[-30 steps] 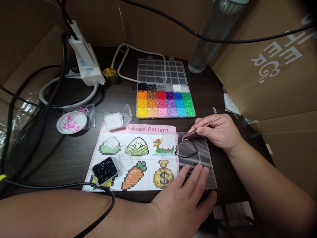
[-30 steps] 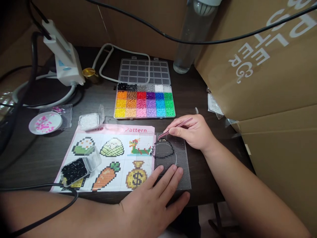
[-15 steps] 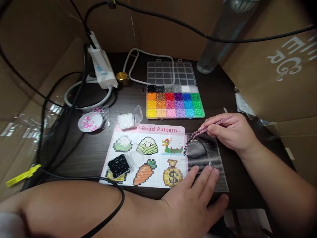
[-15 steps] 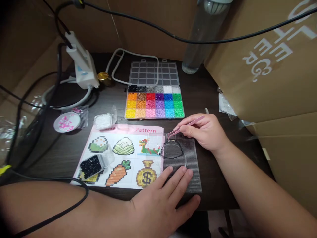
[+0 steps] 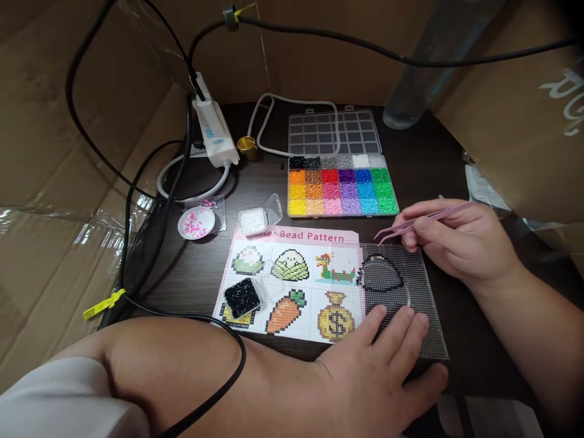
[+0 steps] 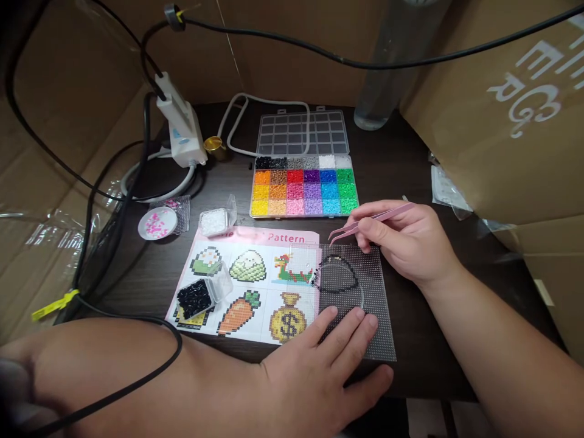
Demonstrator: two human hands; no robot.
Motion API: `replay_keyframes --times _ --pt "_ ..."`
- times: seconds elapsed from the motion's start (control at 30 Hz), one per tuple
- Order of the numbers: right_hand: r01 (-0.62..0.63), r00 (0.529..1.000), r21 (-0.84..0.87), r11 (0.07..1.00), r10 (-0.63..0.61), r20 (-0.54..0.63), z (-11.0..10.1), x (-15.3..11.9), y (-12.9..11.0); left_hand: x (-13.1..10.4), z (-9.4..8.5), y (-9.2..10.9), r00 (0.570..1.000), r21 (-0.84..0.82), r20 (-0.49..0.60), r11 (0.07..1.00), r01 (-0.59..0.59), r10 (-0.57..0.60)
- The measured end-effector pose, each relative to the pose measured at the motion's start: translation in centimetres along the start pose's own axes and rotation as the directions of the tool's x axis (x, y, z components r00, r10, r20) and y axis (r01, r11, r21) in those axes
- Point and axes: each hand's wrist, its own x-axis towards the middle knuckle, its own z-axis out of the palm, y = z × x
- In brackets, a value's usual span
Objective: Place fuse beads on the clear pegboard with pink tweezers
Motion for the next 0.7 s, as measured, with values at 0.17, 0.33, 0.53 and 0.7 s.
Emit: replay_keyframes --times 0.17,0.33,0.53,0.7 --pt "-0.036 0.999 -0.040 0.999 0.035 -0.022 0.03 -0.04 0.17 0.01 0.07 0.04 1.000 -0.004 -0.026 1.000 -0.010 0.010" --pt "-0.025 0.999 0.067 0.997 0.027 -0.030 0.11 -0.12 -0.02 0.00 0.06 0.19 1.000 -0.002 -0.017 1.000 -0.004 0.004" --pt "-0.048 0.999 0.041 0.998 0.049 -0.022 0.29 -0.13 -0.04 -0.02 -0.01 -0.09 0.999 0.037 -0.044 0.999 -0.017 0.019" --pt "0.041 0.998 -0.163 0.986 -0.047 -0.030 -0.07 -0.32 0.26 0.04 -0.09 -0.40 0.999 0.047 -0.048 0.999 -0.023 0.025"
